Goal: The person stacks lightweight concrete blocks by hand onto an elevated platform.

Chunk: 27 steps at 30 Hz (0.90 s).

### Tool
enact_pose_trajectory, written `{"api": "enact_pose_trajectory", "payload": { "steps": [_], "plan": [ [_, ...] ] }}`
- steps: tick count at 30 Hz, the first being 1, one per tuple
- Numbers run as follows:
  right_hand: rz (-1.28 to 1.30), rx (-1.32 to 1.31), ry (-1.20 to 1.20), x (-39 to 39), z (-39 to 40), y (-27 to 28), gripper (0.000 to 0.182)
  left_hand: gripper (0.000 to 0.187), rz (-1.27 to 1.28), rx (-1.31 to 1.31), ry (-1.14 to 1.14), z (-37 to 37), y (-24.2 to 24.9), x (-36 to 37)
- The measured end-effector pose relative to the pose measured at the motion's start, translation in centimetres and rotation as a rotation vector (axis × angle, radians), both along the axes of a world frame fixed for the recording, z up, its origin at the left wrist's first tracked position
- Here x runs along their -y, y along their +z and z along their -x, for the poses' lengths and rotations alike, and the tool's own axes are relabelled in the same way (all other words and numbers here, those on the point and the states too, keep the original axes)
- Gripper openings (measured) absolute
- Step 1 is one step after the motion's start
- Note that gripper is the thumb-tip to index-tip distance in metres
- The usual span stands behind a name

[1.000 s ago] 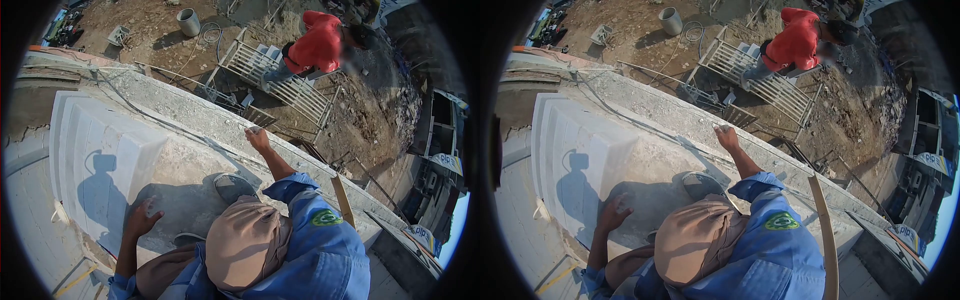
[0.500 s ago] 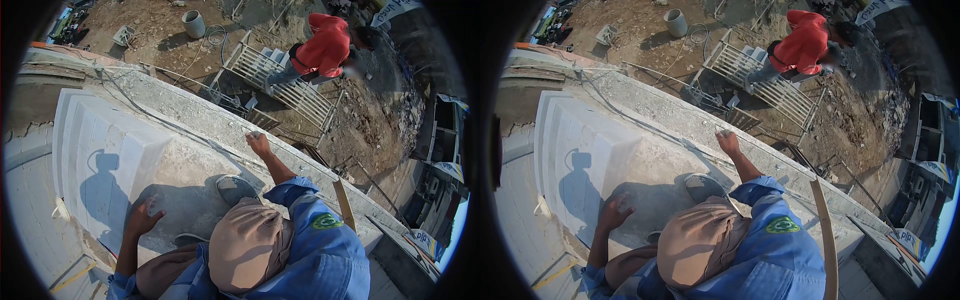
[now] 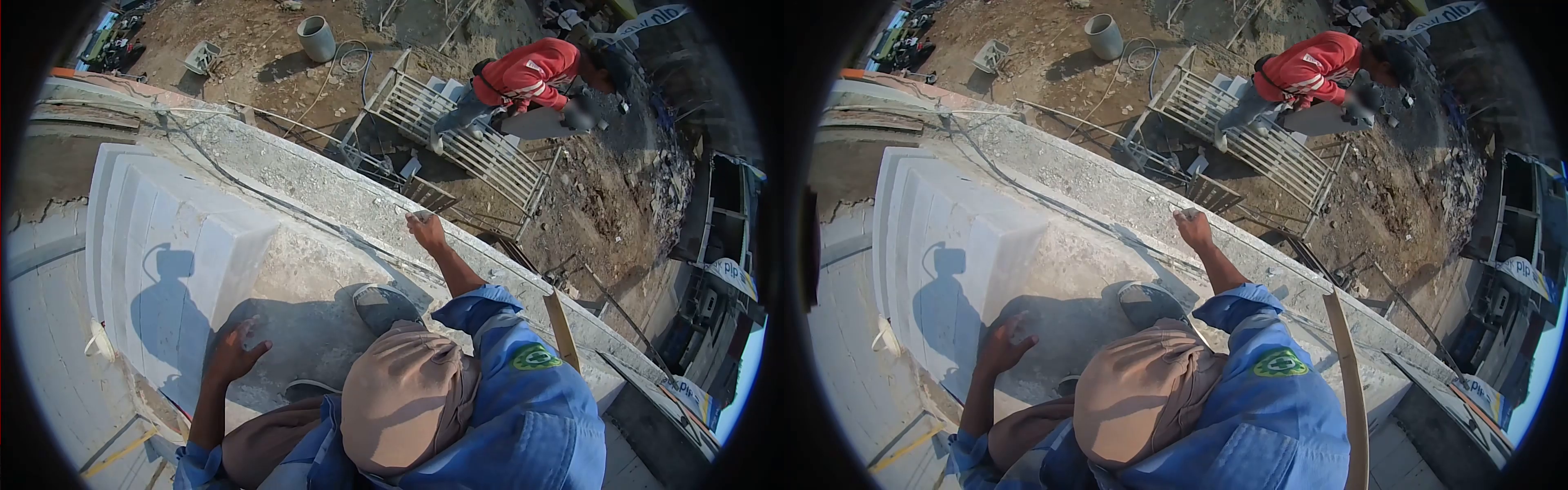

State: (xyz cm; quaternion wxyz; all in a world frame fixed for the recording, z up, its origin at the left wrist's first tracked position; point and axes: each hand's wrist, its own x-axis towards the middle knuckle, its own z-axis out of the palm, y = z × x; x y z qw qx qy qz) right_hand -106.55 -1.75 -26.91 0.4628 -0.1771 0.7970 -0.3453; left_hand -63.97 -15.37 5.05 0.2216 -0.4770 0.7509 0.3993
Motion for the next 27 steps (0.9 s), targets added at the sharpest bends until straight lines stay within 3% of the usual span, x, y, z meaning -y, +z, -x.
{"api": "enact_pose_trajectory", "payload": {
  "steps": [6, 8, 10, 17, 19, 20, 22, 24, 27],
  "plan": [
    [0.066, 0.005, -0.070, -1.0, 2.1, -0.1, 0.029, 0.064, -0.007, 0.012, 0.011, 0.3, 0.5, -0.1],
    [0.153, 0.113, -0.159, -2.0, 3.6, -0.7, 0.027, 0.064, -0.031, 0.004, 0.028, 0.8, 0.8, -0.1],
    [0.154, 0.132, -0.227, -2.8, 4.6, 1.7, 0.028, 0.065, -0.055, -0.006, 0.043, 1.2, 0.8, -0.2],
    [0.030, 0.381, -0.641, -6.8, 10.7, 2.1, 0.053, 0.071, -0.208, -0.046, -0.148, 6.8, -1.0, 0.7],
    [0.121, 0.543, -0.990, -7.0, 12.1, 2.7, 0.061, 0.071, -0.257, -0.091, -0.202, 11.0, -1.8, 1.1],
    [0.117, 0.545, -0.985, -7.0, 12.6, 2.9, 0.061, 0.070, -0.258, -0.096, -0.202, 13.3, -2.4, 1.2],
    [0.174, 0.567, -1.064, -6.4, 13.3, 3.6, 0.068, 0.070, -0.380, -0.353, -0.089, 17.2, -4.9, 1.2],
    [0.202, 0.585, -1.105, -5.5, 13.9, 4.2, 0.075, 0.076, -0.461, -0.438, 0.071, 21.8, -7.1, 0.8],
    [0.279, 0.663, -1.104, -4.8, 14.9, 3.0, 0.090, 0.113, -0.588, -0.550, 0.403, 27.6, -14.9, -0.1]
  ]
}}
